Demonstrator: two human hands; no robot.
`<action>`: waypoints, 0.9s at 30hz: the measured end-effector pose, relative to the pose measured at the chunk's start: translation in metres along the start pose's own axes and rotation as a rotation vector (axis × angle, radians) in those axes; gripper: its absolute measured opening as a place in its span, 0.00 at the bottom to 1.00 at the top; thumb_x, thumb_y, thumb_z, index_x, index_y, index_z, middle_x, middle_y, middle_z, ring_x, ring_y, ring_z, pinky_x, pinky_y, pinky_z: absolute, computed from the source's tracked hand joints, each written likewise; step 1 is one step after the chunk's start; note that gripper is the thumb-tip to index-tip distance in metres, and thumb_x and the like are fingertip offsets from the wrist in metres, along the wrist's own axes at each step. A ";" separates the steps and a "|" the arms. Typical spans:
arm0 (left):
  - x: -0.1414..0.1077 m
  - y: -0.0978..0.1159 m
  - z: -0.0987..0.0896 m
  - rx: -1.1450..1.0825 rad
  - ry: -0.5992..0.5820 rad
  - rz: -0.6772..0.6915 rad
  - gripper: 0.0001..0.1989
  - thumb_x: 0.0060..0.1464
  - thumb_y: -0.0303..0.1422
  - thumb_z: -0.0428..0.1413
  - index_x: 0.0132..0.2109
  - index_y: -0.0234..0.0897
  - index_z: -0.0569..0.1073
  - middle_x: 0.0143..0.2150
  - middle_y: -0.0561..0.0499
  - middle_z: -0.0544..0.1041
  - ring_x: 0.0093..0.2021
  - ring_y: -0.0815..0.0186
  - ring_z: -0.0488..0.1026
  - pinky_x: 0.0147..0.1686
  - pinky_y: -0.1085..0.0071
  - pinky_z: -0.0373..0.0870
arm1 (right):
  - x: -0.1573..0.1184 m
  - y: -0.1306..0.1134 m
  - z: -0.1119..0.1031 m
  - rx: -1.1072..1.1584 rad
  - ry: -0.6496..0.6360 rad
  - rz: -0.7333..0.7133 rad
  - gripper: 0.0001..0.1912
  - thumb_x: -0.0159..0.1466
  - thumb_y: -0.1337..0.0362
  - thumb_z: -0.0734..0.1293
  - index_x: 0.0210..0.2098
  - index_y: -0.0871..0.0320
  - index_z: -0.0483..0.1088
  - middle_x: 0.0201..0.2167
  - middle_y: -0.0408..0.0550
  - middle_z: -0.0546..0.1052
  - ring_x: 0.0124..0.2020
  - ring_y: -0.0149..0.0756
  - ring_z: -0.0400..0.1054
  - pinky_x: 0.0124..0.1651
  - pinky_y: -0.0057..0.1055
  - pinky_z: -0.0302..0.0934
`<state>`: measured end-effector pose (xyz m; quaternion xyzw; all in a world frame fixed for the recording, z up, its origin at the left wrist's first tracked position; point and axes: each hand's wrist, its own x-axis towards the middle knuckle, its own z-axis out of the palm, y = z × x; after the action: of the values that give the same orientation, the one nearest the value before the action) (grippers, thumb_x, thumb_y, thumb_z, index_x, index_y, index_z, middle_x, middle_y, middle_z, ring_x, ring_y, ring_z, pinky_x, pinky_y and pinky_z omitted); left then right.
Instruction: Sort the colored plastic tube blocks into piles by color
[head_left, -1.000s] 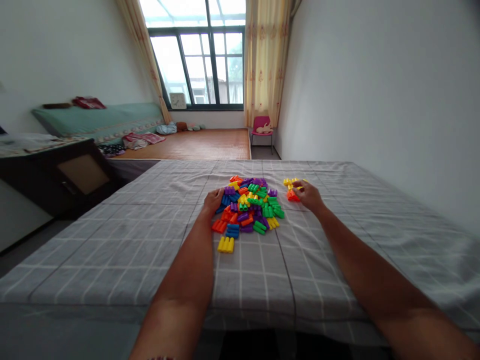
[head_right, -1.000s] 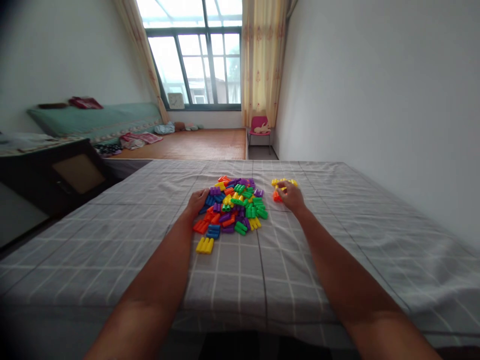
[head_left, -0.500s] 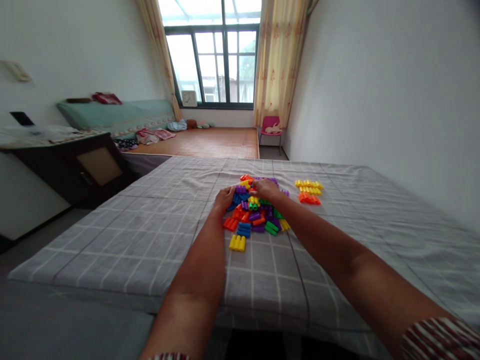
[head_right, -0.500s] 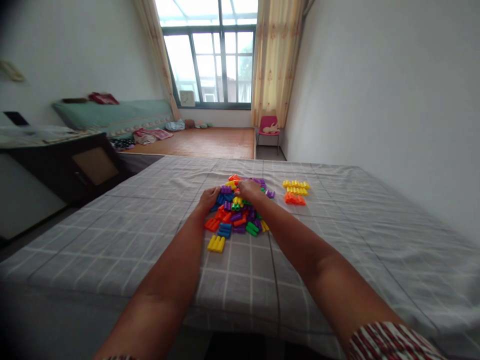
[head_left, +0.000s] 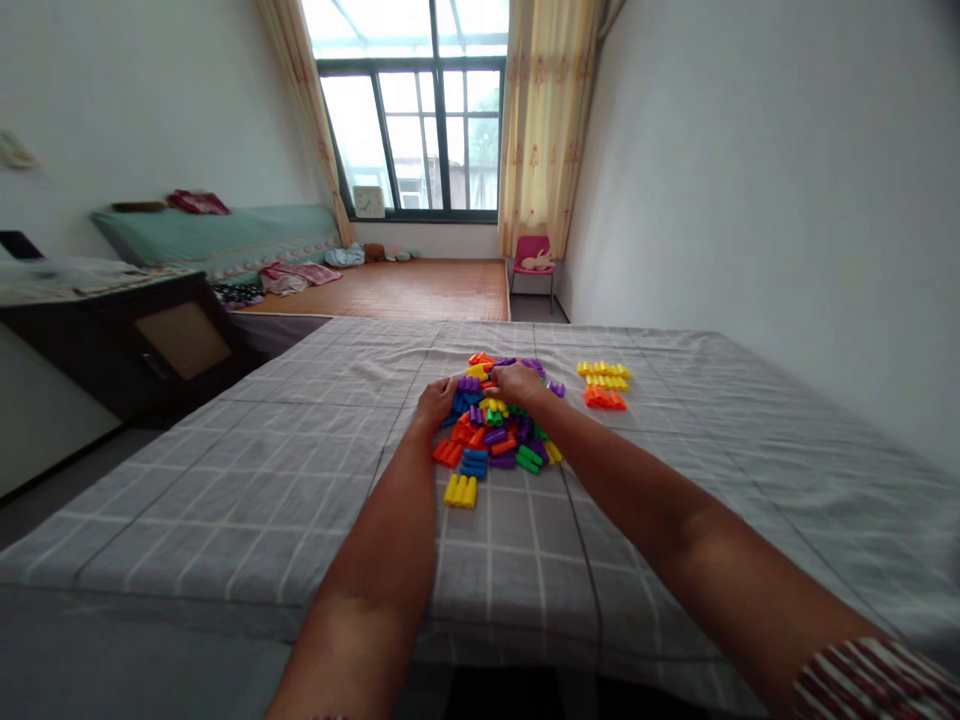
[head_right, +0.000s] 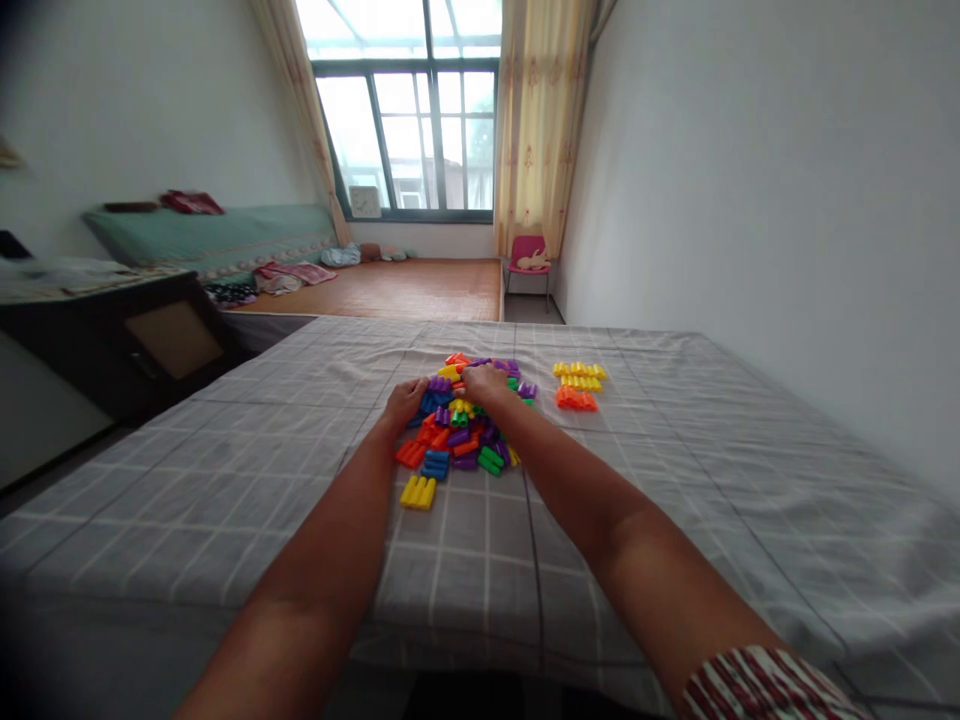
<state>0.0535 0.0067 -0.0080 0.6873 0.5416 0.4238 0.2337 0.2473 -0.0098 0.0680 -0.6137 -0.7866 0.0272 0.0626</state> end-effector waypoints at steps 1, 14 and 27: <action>0.000 -0.001 0.000 0.000 0.002 0.003 0.26 0.56 0.49 0.43 0.28 0.35 0.75 0.22 0.52 0.71 0.25 0.67 0.65 0.25 0.73 0.54 | 0.002 -0.004 0.001 -0.001 -0.009 0.023 0.23 0.57 0.44 0.67 0.42 0.55 0.75 0.43 0.56 0.78 0.46 0.49 0.71 0.43 0.37 0.63; -0.004 0.005 -0.002 -0.029 -0.011 -0.015 0.25 0.57 0.49 0.45 0.36 0.34 0.79 0.27 0.49 0.77 0.30 0.64 0.70 0.28 0.73 0.60 | -0.032 0.082 -0.007 0.691 0.321 -0.037 0.22 0.55 0.60 0.68 0.49 0.59 0.66 0.43 0.52 0.76 0.40 0.37 0.72 0.40 0.30 0.67; -0.007 0.018 -0.003 -0.069 0.039 -0.094 0.24 0.55 0.48 0.47 0.37 0.34 0.79 0.24 0.49 0.77 0.30 0.62 0.73 0.26 0.73 0.63 | -0.099 0.256 0.029 1.017 0.324 0.249 0.23 0.51 0.63 0.69 0.47 0.59 0.71 0.46 0.52 0.76 0.43 0.37 0.70 0.49 0.36 0.65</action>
<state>0.0600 -0.0056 0.0051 0.6443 0.5627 0.4441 0.2664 0.5131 -0.0421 0.0022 -0.5907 -0.5761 0.3165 0.4679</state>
